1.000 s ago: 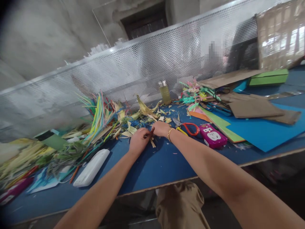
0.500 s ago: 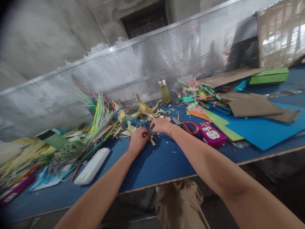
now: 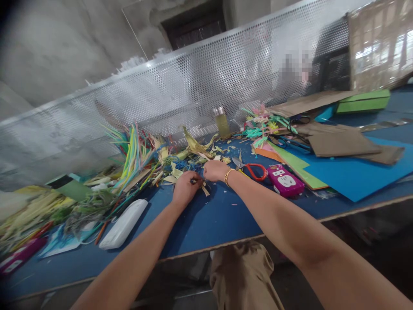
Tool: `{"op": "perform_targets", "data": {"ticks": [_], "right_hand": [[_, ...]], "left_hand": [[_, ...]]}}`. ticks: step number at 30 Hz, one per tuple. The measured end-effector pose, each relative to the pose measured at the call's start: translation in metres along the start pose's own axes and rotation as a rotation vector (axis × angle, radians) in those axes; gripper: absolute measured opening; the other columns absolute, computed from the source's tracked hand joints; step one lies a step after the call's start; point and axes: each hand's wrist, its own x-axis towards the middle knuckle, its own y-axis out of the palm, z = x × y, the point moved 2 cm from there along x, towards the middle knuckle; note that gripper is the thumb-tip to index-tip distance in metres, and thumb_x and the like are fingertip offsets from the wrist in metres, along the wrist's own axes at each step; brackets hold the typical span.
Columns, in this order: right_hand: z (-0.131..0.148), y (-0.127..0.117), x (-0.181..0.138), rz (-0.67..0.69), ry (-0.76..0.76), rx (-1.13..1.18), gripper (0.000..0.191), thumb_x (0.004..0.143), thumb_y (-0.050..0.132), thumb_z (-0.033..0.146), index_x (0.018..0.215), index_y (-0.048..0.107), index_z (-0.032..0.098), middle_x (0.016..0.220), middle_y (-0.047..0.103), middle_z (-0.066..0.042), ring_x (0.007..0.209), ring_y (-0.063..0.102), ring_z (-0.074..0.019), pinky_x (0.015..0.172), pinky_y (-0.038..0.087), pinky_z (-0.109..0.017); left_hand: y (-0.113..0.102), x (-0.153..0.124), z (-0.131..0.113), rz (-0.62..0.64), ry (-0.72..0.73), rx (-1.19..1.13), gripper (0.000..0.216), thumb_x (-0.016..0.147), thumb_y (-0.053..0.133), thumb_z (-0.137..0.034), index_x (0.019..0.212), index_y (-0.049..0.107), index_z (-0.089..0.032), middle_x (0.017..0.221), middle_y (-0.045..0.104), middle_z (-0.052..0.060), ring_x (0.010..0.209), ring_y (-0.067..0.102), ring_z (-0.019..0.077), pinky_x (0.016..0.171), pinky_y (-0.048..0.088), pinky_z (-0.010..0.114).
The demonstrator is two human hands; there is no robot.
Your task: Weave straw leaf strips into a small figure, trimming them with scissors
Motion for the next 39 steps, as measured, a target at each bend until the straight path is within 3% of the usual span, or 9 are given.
{"op": "perform_targets", "data": {"ticks": [6,12,18,22,29,34,39], "right_hand": [[-0.005,0.001,0.005,-0.034,-0.046,0.014,0.037,0.075,0.064,0.037,0.109,0.068,0.023,0.114,0.068,-0.005,0.1,0.062,-0.0197,0.077,0.044,-0.022],[0.004,0.004,0.002,-0.071,-0.011,-0.062,0.021,0.074,0.063,0.031,0.091,0.075,0.026,0.097,0.073,-0.003,0.094,0.064,-0.0193,0.079,0.044,-0.025],[0.011,-0.003,-0.006,-0.154,-0.035,-0.114,0.02,0.074,0.057,0.023,0.082,0.074,0.022,0.09,0.073,-0.006,0.088,0.065,-0.0211,0.076,0.045,-0.027],[0.013,-0.002,-0.008,-0.082,-0.049,-0.178,0.02,0.074,0.056,0.022,0.081,0.074,0.019,0.087,0.073,-0.01,0.086,0.065,-0.0225,0.074,0.046,-0.027],[0.015,-0.003,-0.011,0.028,-0.056,-0.215,0.024,0.073,0.056,0.021,0.088,0.075,0.021,0.097,0.073,-0.009,0.091,0.065,-0.0212,0.075,0.045,-0.025],[0.016,-0.006,-0.014,0.108,-0.037,-0.213,0.024,0.071,0.057,0.018,0.086,0.075,0.022,0.095,0.073,-0.006,0.086,0.066,-0.0193,0.067,0.043,-0.022],[0.016,-0.007,-0.015,0.138,-0.034,-0.245,0.025,0.071,0.057,0.017,0.088,0.075,0.022,0.097,0.073,-0.006,0.085,0.066,-0.0188,0.067,0.043,-0.023]], "left_hand": [[0.0,0.0,0.0,-0.004,0.015,-0.002,0.008,0.075,0.06,-0.016,0.068,0.061,-0.019,0.077,0.064,0.004,0.078,0.057,0.0174,0.073,0.044,0.028],[0.0,0.0,0.0,-0.013,0.018,-0.003,0.008,0.076,0.061,-0.017,0.069,0.063,-0.018,0.078,0.064,0.005,0.079,0.058,0.0174,0.074,0.044,0.028],[0.001,0.001,0.006,0.009,-0.041,0.0,0.006,0.074,0.061,-0.015,0.069,0.064,-0.018,0.077,0.065,0.004,0.08,0.059,0.0181,0.074,0.044,0.029],[0.003,0.003,0.017,0.058,-0.106,-0.044,0.005,0.071,0.063,-0.015,0.07,0.067,-0.018,0.078,0.067,0.003,0.078,0.06,0.0179,0.074,0.046,0.029],[0.002,0.007,0.026,0.11,-0.093,-0.124,0.011,0.07,0.061,-0.011,0.065,0.067,-0.019,0.081,0.07,0.003,0.082,0.062,0.0169,0.08,0.047,0.029],[-0.003,0.006,0.025,0.112,-0.105,-0.047,0.014,0.069,0.061,-0.009,0.063,0.067,-0.02,0.083,0.07,0.003,0.083,0.062,0.0169,0.082,0.047,0.03],[-0.008,0.005,0.021,0.135,-0.175,0.078,0.01,0.069,0.061,-0.013,0.066,0.068,-0.02,0.084,0.068,0.003,0.083,0.06,0.0172,0.075,0.047,0.029]]}}
